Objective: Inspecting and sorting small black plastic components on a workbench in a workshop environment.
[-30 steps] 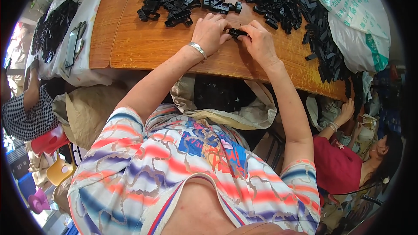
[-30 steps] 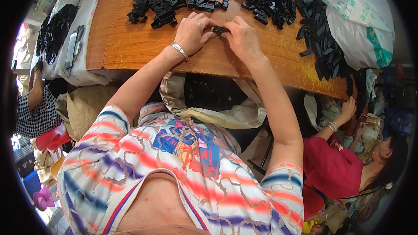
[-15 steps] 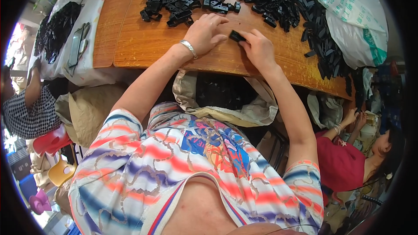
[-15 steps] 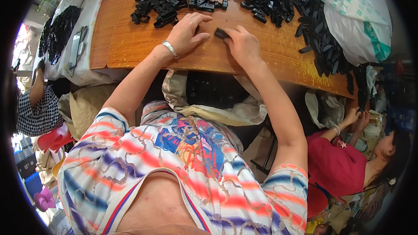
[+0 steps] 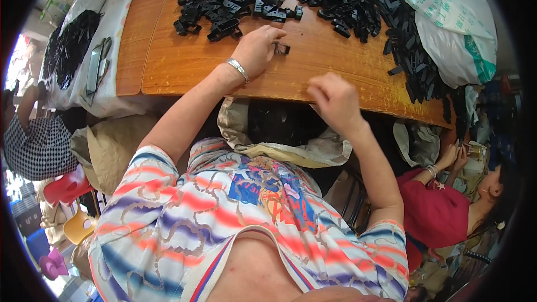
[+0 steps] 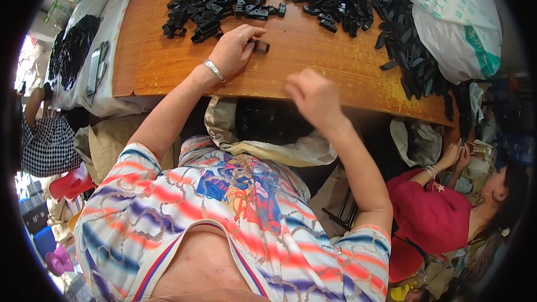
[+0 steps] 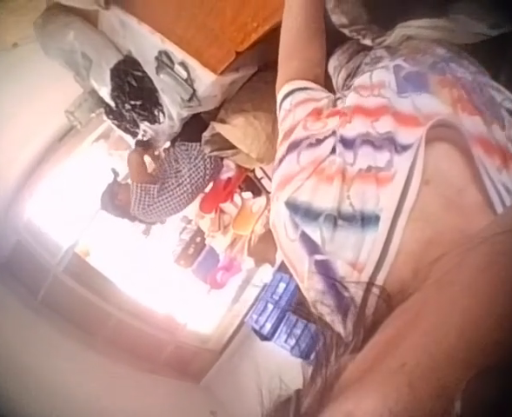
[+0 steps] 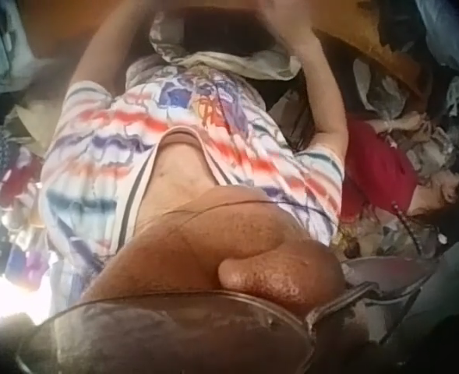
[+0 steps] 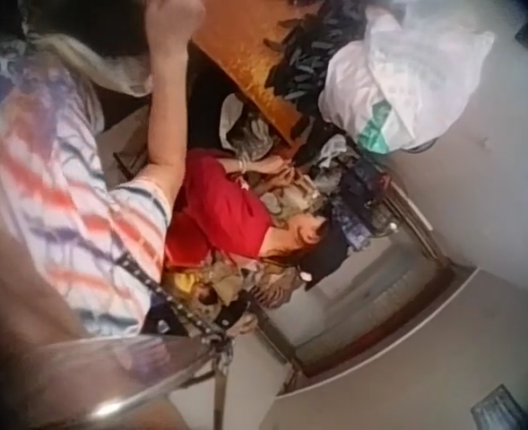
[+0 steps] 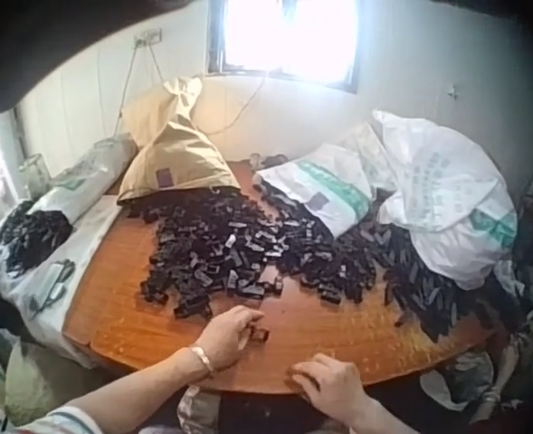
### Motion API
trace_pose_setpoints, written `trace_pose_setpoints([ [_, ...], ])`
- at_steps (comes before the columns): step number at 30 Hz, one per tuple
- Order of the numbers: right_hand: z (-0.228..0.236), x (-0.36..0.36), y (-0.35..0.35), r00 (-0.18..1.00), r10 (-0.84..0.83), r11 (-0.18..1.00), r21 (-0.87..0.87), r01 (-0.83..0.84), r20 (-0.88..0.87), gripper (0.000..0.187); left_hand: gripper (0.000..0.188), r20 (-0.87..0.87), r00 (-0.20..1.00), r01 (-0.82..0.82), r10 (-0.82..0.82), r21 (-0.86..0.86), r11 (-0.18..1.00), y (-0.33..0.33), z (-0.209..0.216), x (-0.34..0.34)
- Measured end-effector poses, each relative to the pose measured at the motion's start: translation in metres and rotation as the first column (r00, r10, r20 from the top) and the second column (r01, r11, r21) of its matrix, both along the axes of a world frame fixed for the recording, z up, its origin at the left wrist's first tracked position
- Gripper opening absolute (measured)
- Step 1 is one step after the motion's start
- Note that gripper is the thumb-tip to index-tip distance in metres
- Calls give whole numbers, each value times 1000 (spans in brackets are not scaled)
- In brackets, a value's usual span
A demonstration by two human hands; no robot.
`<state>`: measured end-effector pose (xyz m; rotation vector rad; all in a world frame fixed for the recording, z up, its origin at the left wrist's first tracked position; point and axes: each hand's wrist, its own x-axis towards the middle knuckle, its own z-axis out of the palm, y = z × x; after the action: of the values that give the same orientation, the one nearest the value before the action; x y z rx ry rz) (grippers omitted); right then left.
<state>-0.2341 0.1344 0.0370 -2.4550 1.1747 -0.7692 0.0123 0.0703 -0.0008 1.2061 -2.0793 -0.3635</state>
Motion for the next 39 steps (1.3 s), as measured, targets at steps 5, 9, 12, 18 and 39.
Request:
trace_pose_setpoints([
  [5, -6, -36, -86, 922, -386, 911, -167, 377, -25, 16, 12, -12, 996, -82, 84, 96, 992, -2, -1, -31],
  [9, -17, -36, -123, 843, -517, 853, -163, 495, -146, 19, 11, -23, 992, -120, 124, 120, 986, -3, 2, -40],
  [12, -21, -29, -133, 822, -526, 849, -185, 495, -219, 22, 13, -51, 991, -116, 124, 144, 983, -1, -2, -39],
  [18, -11, -30, -118, 913, -386, 909, 114, 400, -130, 21, 21, -72, 996, 65, -61, 64, 996, 7, 2, -28],
  [39, 0, -8, -27, 956, -292, 951, 116, 286, 35, 18, 33, 213, 971, 87, -107, 100, 991, 30, 19, -38],
])
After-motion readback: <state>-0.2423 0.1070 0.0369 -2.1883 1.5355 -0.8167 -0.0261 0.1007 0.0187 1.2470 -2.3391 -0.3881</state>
